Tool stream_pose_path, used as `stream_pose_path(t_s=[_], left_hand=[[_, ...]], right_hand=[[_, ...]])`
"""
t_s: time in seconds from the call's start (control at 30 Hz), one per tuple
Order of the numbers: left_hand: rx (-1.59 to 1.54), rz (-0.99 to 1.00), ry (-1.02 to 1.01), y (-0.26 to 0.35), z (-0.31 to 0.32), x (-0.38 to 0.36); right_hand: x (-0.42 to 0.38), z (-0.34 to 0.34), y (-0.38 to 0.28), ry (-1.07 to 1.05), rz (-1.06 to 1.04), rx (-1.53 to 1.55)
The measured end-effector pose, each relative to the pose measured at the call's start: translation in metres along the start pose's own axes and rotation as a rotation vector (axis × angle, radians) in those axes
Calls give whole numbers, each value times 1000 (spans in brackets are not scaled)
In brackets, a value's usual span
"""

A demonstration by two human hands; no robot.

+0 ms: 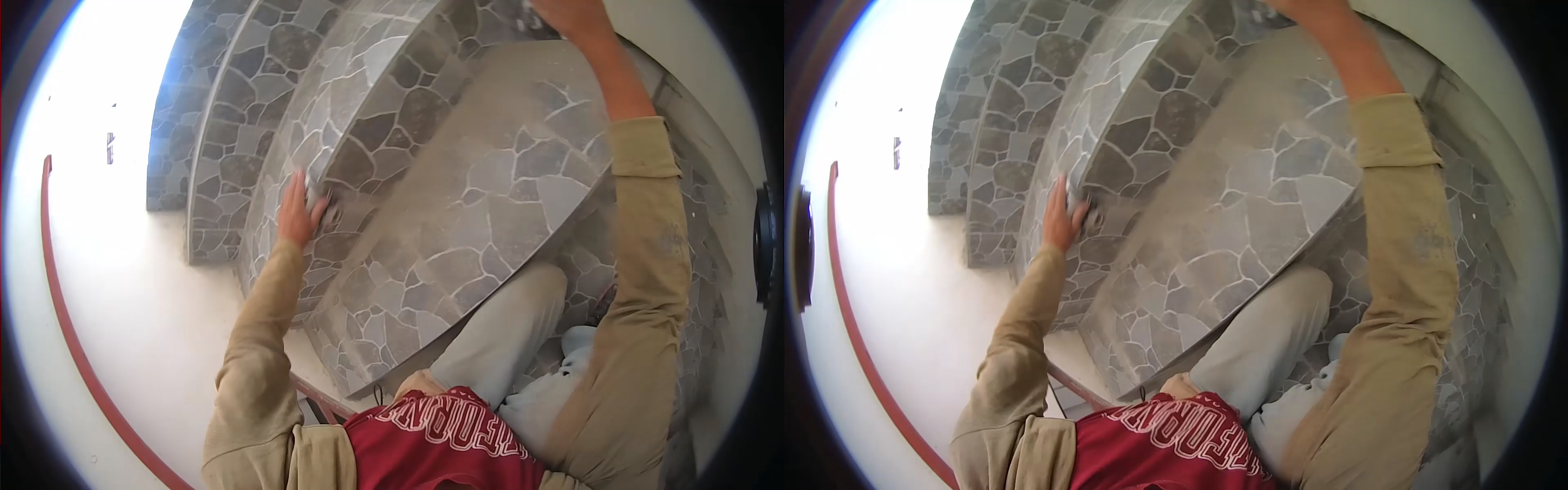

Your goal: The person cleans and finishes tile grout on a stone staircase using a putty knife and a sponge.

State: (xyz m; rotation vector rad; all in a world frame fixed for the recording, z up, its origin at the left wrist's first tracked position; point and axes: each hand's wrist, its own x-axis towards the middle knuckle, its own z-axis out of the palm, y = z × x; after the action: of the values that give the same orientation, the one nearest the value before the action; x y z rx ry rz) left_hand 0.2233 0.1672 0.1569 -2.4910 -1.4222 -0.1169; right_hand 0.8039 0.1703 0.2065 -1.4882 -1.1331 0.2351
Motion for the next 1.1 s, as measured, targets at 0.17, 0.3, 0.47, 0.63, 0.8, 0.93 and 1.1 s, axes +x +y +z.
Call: stream_pose_path(t_s=[0.17,0.3,0.47,0.63,0.8,0.93,1.1], left_hand=[[22,-167,-160,-77,-21,-130],[12,-71,-135,-16,-12,-27],[16,61,-34,112,21,201],[-37,71,117,226,43,374],[-156,173,138,188,46,332],[-119,109,106,82,19,142],[20,-49,-23,-47,-13,-68]], right_hand=[[4,2,14,-28,-60,-86],[15,-14,18,5,-71,-146],[29,-23,23,11,-39,21],[19,-18,16,102,-93,25],[-1,-23,-17,-4,-65,143],[-3,-10,-10,85,-262,139],[-15,-10,-30,-71,39,68]])
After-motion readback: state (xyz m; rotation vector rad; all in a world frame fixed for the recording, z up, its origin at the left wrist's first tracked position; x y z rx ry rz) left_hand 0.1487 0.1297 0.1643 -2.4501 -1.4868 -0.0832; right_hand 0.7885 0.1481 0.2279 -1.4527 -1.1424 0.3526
